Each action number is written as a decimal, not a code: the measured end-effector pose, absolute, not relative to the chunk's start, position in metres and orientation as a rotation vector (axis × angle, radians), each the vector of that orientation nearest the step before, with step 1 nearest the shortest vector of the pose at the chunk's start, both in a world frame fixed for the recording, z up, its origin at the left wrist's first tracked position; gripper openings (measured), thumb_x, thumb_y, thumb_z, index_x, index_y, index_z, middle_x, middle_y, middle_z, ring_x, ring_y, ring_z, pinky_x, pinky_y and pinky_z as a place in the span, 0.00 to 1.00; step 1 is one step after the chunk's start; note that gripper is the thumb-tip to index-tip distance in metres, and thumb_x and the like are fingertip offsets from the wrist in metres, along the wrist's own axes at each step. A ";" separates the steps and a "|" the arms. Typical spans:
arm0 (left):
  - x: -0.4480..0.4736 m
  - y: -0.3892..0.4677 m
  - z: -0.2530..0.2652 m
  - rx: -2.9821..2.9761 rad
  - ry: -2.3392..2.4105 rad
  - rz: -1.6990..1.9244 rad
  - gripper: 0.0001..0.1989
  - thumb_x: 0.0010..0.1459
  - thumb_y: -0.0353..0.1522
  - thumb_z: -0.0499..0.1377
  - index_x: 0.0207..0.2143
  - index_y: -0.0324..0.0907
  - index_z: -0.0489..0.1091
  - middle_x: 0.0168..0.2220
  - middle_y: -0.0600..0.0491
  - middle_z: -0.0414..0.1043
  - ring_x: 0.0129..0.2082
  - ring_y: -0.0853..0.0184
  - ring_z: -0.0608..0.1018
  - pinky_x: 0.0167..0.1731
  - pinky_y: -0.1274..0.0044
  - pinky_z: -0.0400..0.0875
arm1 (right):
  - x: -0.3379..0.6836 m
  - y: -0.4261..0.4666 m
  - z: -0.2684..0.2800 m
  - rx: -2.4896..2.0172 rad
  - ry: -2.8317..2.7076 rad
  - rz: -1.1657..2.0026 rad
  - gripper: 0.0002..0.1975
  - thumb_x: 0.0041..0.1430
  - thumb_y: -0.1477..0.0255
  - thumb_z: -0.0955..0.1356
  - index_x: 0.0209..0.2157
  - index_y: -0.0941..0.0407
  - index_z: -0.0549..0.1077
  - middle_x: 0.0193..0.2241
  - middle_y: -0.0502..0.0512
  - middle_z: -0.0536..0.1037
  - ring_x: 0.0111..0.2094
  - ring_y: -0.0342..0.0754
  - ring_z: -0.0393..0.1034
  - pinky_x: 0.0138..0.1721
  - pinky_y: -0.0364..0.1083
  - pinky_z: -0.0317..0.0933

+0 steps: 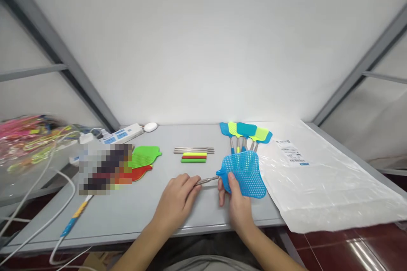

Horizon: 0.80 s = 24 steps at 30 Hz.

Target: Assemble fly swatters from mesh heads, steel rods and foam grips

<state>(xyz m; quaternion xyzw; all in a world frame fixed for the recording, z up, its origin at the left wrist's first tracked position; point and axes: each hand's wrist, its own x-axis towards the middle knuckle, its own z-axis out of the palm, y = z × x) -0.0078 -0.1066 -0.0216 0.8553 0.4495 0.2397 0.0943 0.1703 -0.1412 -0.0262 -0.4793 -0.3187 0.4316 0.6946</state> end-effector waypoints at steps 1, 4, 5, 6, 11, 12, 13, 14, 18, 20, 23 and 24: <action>-0.009 -0.107 -0.023 2.580 1.350 0.687 0.14 0.69 0.36 0.45 0.46 0.45 0.70 0.35 0.51 0.68 0.34 0.64 0.70 0.36 0.71 0.62 | 0.171 -0.142 -0.031 -1.046 -0.654 0.981 0.17 0.62 0.59 0.66 0.24 0.54 0.66 0.18 0.46 0.65 0.16 0.40 0.55 0.18 0.43 0.50; -0.011 -0.106 -0.024 2.647 1.369 0.632 0.14 0.69 0.35 0.46 0.47 0.46 0.69 0.35 0.52 0.67 0.35 0.64 0.70 0.36 0.71 0.61 | 0.176 -0.141 -0.037 -1.004 -0.570 1.019 0.20 0.60 0.58 0.67 0.22 0.54 0.59 0.16 0.43 0.59 0.16 0.39 0.48 0.16 0.42 0.41; -0.011 -0.106 -0.024 2.657 1.367 0.617 0.13 0.69 0.35 0.47 0.47 0.47 0.69 0.35 0.52 0.66 0.35 0.64 0.70 0.36 0.71 0.61 | 0.178 -0.141 -0.037 -1.003 -0.564 1.043 0.21 0.59 0.57 0.68 0.22 0.53 0.58 0.16 0.43 0.57 0.16 0.39 0.46 0.16 0.42 0.40; -0.011 -0.105 -0.024 2.662 1.368 0.606 0.13 0.69 0.35 0.47 0.47 0.47 0.69 0.35 0.52 0.66 0.35 0.64 0.70 0.36 0.71 0.61 | 0.180 -0.141 -0.037 -1.008 -0.553 1.072 0.22 0.58 0.57 0.69 0.21 0.53 0.57 0.16 0.42 0.56 0.16 0.39 0.46 0.16 0.41 0.40; -0.009 -0.103 -0.024 2.667 1.396 0.558 0.14 0.69 0.35 0.46 0.48 0.46 0.68 0.35 0.53 0.65 0.36 0.64 0.70 0.36 0.71 0.61 | 0.180 -0.141 -0.034 -1.032 -0.471 1.149 0.22 0.48 0.60 0.75 0.23 0.53 0.58 0.19 0.42 0.57 0.20 0.40 0.52 0.19 0.41 0.49; -0.009 -0.103 -0.024 2.670 1.397 0.549 0.14 0.69 0.35 0.46 0.48 0.46 0.68 0.35 0.53 0.65 0.36 0.64 0.70 0.36 0.71 0.61 | 0.180 -0.141 -0.034 -1.033 -0.454 1.147 0.22 0.47 0.60 0.75 0.24 0.53 0.59 0.20 0.42 0.58 0.20 0.40 0.53 0.20 0.41 0.50; -0.009 -0.103 -0.024 2.675 1.396 0.544 0.14 0.69 0.35 0.46 0.48 0.46 0.68 0.35 0.53 0.65 0.36 0.64 0.70 0.36 0.71 0.61 | 0.179 -0.141 -0.034 -1.036 -0.432 1.139 0.22 0.46 0.60 0.75 0.24 0.52 0.59 0.20 0.43 0.58 0.20 0.40 0.53 0.20 0.41 0.50; -0.009 -0.104 -0.024 2.678 1.397 0.541 0.14 0.69 0.35 0.46 0.48 0.46 0.68 0.35 0.53 0.65 0.36 0.64 0.69 0.36 0.71 0.61 | 0.178 -0.141 -0.035 -1.038 -0.412 1.125 0.21 0.46 0.60 0.75 0.24 0.52 0.59 0.20 0.43 0.58 0.20 0.40 0.53 0.20 0.41 0.50; -0.011 -0.105 -0.026 2.676 1.416 0.550 0.14 0.69 0.35 0.45 0.49 0.45 0.68 0.35 0.52 0.65 0.35 0.64 0.69 0.35 0.71 0.61 | 0.178 -0.140 -0.036 -1.058 -0.379 1.082 0.21 0.46 0.60 0.75 0.24 0.52 0.59 0.20 0.43 0.60 0.20 0.41 0.54 0.19 0.41 0.51; -0.011 -0.105 -0.027 2.676 1.423 0.564 0.14 0.69 0.35 0.46 0.49 0.45 0.68 0.35 0.52 0.65 0.35 0.64 0.69 0.35 0.72 0.61 | 0.178 -0.140 -0.037 -1.094 -0.380 1.078 0.21 0.45 0.59 0.75 0.23 0.52 0.60 0.20 0.43 0.60 0.20 0.41 0.55 0.20 0.42 0.53; -0.012 -0.106 -0.028 2.686 1.413 0.576 0.14 0.69 0.35 0.46 0.50 0.45 0.68 0.35 0.52 0.66 0.34 0.64 0.69 0.34 0.72 0.62 | 0.178 -0.140 -0.035 -1.140 -0.375 1.076 0.22 0.44 0.58 0.75 0.23 0.52 0.59 0.19 0.44 0.61 0.20 0.42 0.55 0.19 0.42 0.53; -0.012 -0.106 -0.028 2.692 1.409 0.582 0.14 0.69 0.35 0.46 0.49 0.45 0.68 0.34 0.52 0.66 0.34 0.64 0.69 0.34 0.72 0.62 | 0.178 -0.140 -0.035 -1.138 -0.377 1.076 0.22 0.44 0.57 0.75 0.23 0.52 0.59 0.19 0.44 0.60 0.20 0.42 0.55 0.19 0.42 0.53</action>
